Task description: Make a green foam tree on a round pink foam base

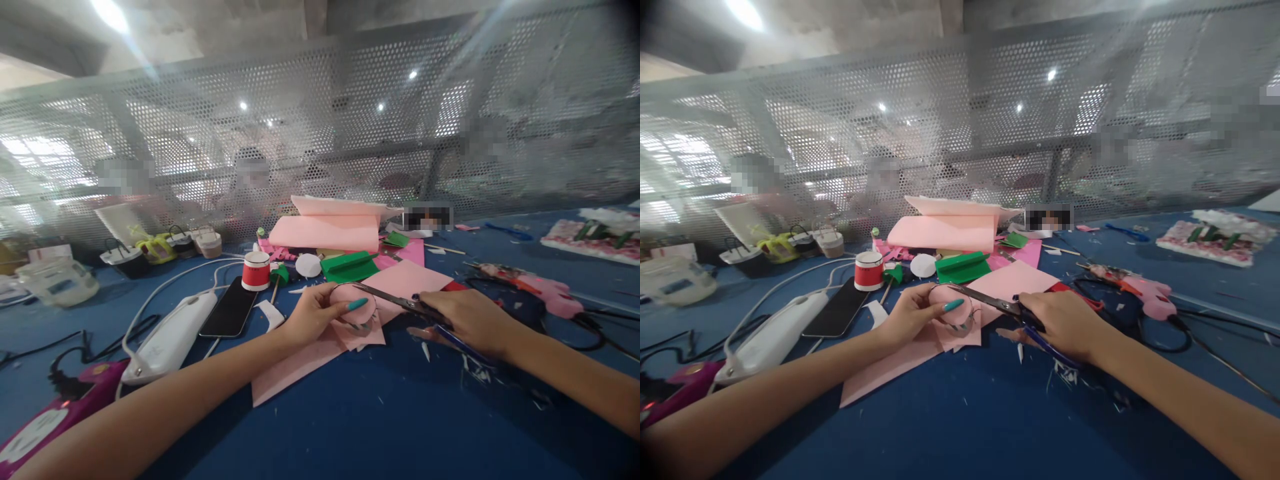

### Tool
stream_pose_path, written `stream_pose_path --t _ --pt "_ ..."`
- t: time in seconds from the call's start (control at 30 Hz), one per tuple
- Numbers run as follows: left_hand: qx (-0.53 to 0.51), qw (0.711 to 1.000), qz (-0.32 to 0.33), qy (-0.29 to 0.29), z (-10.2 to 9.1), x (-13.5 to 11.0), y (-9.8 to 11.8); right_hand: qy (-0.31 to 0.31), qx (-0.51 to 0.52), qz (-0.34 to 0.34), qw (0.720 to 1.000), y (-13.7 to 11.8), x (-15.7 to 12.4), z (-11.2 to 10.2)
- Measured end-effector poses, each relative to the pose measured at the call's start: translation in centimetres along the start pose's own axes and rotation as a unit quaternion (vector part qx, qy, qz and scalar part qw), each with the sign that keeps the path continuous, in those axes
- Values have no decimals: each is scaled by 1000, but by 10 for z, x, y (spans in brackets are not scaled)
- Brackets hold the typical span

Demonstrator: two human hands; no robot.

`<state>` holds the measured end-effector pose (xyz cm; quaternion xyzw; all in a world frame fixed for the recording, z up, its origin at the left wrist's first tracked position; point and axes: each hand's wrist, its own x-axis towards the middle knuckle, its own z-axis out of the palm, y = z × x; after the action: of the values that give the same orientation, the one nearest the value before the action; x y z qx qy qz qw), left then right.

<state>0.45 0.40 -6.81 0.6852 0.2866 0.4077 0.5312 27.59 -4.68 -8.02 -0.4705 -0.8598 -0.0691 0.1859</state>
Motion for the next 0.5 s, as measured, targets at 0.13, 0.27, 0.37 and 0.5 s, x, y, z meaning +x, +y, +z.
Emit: stream_pose_path --t 0.13,0.27,0.37,0.5 --pt "4 1000 -6 -4 0 0 1 -8 11 8 1000 1 -1 2" --pt "-14 1000 -10 -10 1 1 0 -6 8 0 1000 2 -1 3" --pt "-25 999 -22 -14 1 0 -1 -17 -7 -3 1000 3 -2 3" --pt "-54 998 -34 -30 3 -2 1 -36 -12 -3 999 3 -2 2"
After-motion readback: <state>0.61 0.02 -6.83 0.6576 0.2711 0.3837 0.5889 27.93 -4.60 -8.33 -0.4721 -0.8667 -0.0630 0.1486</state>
